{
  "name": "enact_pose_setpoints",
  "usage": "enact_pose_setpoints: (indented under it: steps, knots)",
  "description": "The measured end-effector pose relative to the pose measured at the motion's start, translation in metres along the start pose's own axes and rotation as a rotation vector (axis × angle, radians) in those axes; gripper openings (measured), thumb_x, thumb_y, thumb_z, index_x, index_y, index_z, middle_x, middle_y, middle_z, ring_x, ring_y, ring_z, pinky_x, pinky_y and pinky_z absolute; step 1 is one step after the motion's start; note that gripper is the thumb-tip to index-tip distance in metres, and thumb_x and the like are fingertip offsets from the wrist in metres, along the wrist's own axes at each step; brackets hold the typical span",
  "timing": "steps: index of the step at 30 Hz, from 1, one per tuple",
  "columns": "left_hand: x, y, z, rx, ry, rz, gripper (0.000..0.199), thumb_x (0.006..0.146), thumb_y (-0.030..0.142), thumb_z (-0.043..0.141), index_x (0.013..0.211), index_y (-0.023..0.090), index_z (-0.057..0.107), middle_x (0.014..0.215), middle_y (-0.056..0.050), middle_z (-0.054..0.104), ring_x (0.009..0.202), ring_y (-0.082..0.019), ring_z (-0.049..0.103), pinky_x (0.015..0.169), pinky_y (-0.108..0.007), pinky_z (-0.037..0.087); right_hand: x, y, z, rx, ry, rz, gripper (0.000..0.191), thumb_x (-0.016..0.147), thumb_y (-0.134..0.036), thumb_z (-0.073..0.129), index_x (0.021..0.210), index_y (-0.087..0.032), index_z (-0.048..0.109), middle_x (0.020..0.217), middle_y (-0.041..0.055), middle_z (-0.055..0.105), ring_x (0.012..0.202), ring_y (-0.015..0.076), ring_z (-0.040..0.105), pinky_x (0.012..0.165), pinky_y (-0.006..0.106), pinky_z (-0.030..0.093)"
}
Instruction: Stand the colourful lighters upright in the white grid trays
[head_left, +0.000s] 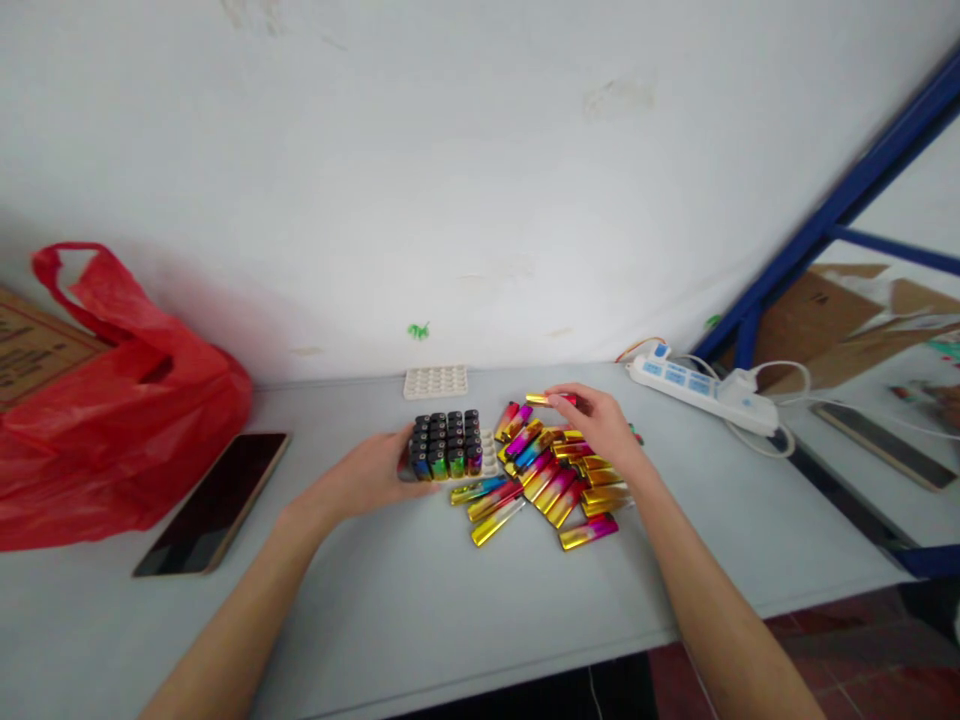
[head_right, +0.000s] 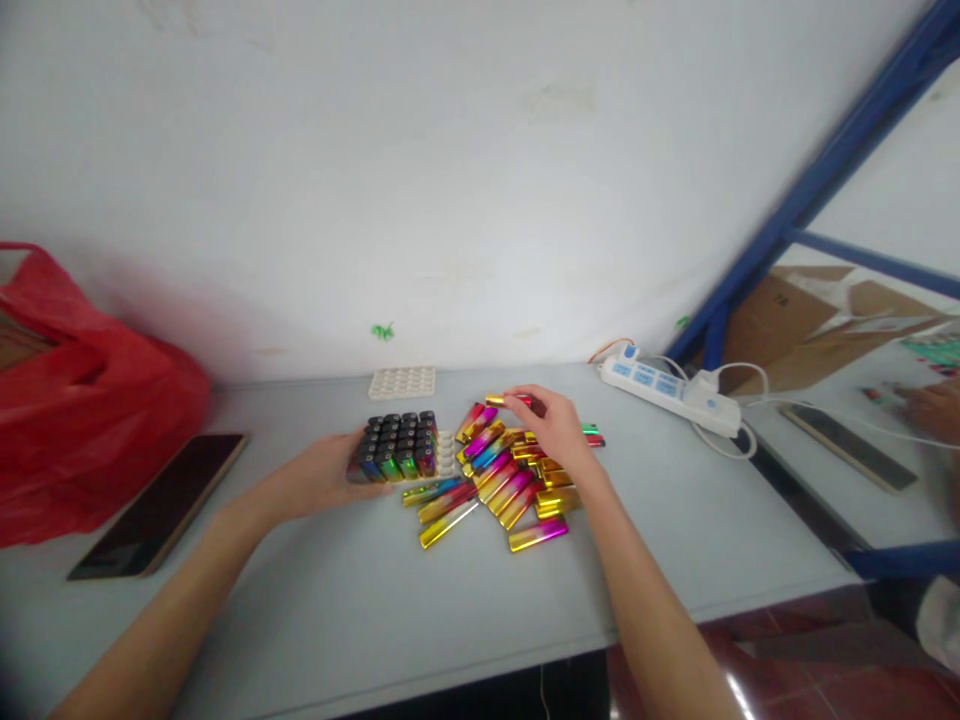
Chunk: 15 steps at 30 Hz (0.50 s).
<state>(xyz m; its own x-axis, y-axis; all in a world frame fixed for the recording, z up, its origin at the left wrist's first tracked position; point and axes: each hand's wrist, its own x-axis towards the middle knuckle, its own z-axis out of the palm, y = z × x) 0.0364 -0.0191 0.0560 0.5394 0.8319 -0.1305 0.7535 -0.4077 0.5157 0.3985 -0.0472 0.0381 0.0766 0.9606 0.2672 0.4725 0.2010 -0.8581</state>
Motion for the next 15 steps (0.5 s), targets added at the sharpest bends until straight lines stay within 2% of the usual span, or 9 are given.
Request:
enact_pose_setpoints:
  steps: [3,6,10,12,15]
  knots:
    - [0.000,-0.001,0.000,0.035,-0.025,-0.009,0.062,0.078,0.070,0.075,0.116,0.022,0.063,0.107,-0.010,0.080,0.089,-0.030,0.074,0.075,-0.037,0.053,-0.003,-0.009,0.021,0.161,-0.033,0.096,0.049,0.086,-0.068,0.076,0.091,-0.019,0.076,0.074,-0.0002,0.068,0.068,0.0174,0.057,0.062,0.029,0.045]
    - [0.000,-0.002,0.000,0.047,-0.020,-0.002,0.062,0.079,0.071,0.074,0.116,0.022,0.062,0.104,-0.008,0.080,0.087,-0.028,0.074,0.073,-0.035,0.052,-0.009,-0.021,0.035,0.270,-0.081,0.142,0.054,0.092,-0.073,0.067,0.077,-0.022,0.061,0.066,-0.0044,0.055,0.062,0.0143,0.051,0.057,0.026,0.041]
    - [0.000,0.000,0.000,0.023,-0.027,-0.009,0.062,0.078,0.067,0.077,0.117,0.021,0.062,0.102,-0.008,0.080,0.084,-0.028,0.074,0.071,-0.034,0.052,-0.017,-0.036,0.044,0.489,-0.240,0.126,0.050,0.101,-0.073,0.056,0.089,-0.024,0.058,0.076,-0.0029,0.063,0.066,0.0141,0.059,0.069,0.028,0.052]
    - [0.000,0.002,0.000,0.000,-0.026,-0.012,0.062,0.078,0.064,0.077,0.119,0.021,0.062,0.103,-0.008,0.081,0.085,-0.028,0.075,0.072,-0.034,0.052,-0.019,-0.041,0.046,0.575,-0.295,0.151,0.048,0.099,-0.073,0.058,0.095,-0.025,0.057,0.070,-0.0061,0.058,0.057,0.0124,0.054,0.062,0.027,0.052]
    - [0.000,0.002,0.000,0.002,-0.010,-0.023,0.062,0.075,0.066,0.077,0.117,0.021,0.065,0.100,-0.008,0.081,0.084,-0.028,0.075,0.071,-0.034,0.053,-0.021,-0.044,0.051,0.575,-0.264,0.246,0.054,0.090,-0.078,0.067,0.089,-0.026,0.053,0.058,-0.0122,0.038,0.044,0.0085,0.029,0.043,0.021,0.032]
